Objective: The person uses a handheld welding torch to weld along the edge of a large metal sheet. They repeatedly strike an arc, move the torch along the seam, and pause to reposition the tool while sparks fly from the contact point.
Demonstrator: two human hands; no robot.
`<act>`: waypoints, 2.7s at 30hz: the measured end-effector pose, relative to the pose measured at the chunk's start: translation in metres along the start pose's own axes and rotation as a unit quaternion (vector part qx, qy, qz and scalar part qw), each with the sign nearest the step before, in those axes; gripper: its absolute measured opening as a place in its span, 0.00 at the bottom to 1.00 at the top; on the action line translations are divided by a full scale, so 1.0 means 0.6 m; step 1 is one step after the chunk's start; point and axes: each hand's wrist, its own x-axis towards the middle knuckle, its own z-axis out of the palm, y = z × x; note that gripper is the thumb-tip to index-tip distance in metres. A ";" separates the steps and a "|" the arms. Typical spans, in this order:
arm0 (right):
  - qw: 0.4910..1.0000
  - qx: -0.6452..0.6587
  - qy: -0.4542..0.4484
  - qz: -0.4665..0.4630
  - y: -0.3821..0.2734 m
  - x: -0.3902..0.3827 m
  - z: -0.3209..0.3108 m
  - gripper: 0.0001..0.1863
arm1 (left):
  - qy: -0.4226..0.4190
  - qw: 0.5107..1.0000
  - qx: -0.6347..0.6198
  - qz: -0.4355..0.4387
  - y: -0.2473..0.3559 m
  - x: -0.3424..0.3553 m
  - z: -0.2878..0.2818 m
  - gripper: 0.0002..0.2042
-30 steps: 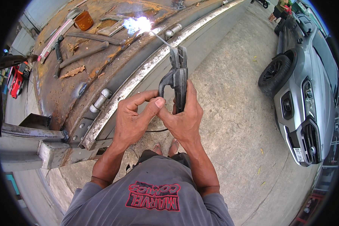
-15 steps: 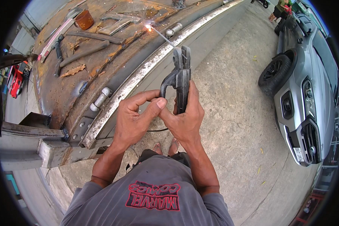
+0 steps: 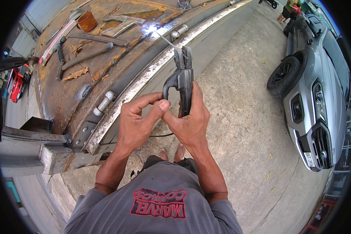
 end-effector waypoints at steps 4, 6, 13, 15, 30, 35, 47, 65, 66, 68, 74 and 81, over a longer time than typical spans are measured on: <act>1.000 0.001 0.000 -0.002 0.003 0.001 0.003 0.41 | -0.002 1.000 0.008 -0.004 0.004 0.002 -0.002 0.16; 1.000 0.004 0.001 -0.002 0.004 0.000 0.002 0.41 | -0.002 1.000 0.011 0.004 0.005 0.001 -0.003 0.16; 1.000 0.001 -0.003 -0.008 -0.001 0.001 0.001 0.41 | 0.002 1.000 0.003 0.003 0.006 0.001 -0.003 0.16; 1.000 -0.001 -0.004 -0.008 0.000 0.002 0.002 0.40 | 0.005 1.000 0.009 0.013 0.003 0.001 -0.003 0.16; 1.000 -0.005 -0.007 -0.006 0.001 0.001 0.004 0.41 | -0.002 1.000 0.015 0.003 0.003 0.002 -0.006 0.17; 1.000 -0.012 -0.004 -0.017 0.005 0.001 0.004 0.43 | 0.002 0.999 0.040 0.017 -0.003 0.001 -0.007 0.16; 1.000 -0.002 0.005 -0.012 0.004 0.004 0.010 0.44 | -0.001 1.000 0.027 0.010 0.008 0.005 -0.008 0.16; 1.000 -0.004 -0.014 0.005 0.004 0.006 0.012 0.44 | 0.001 1.000 0.016 0.015 0.002 0.007 -0.011 0.16; 1.000 -0.003 -0.015 0.005 0.004 0.006 0.012 0.44 | 0.000 1.000 0.010 0.008 0.004 0.007 -0.012 0.16; 1.000 -0.005 -0.017 0.007 0.003 0.006 0.012 0.45 | 0.001 1.000 0.011 0.012 0.000 0.007 -0.012 0.16; 0.999 -0.014 0.009 -0.037 0.022 0.001 0.014 0.46 | -0.012 1.000 0.018 0.011 0.003 0.003 -0.011 0.15; 1.000 0.002 0.016 -0.020 0.017 -0.009 0.014 0.47 | -0.016 1.000 0.016 0.016 0.002 -0.002 -0.012 0.15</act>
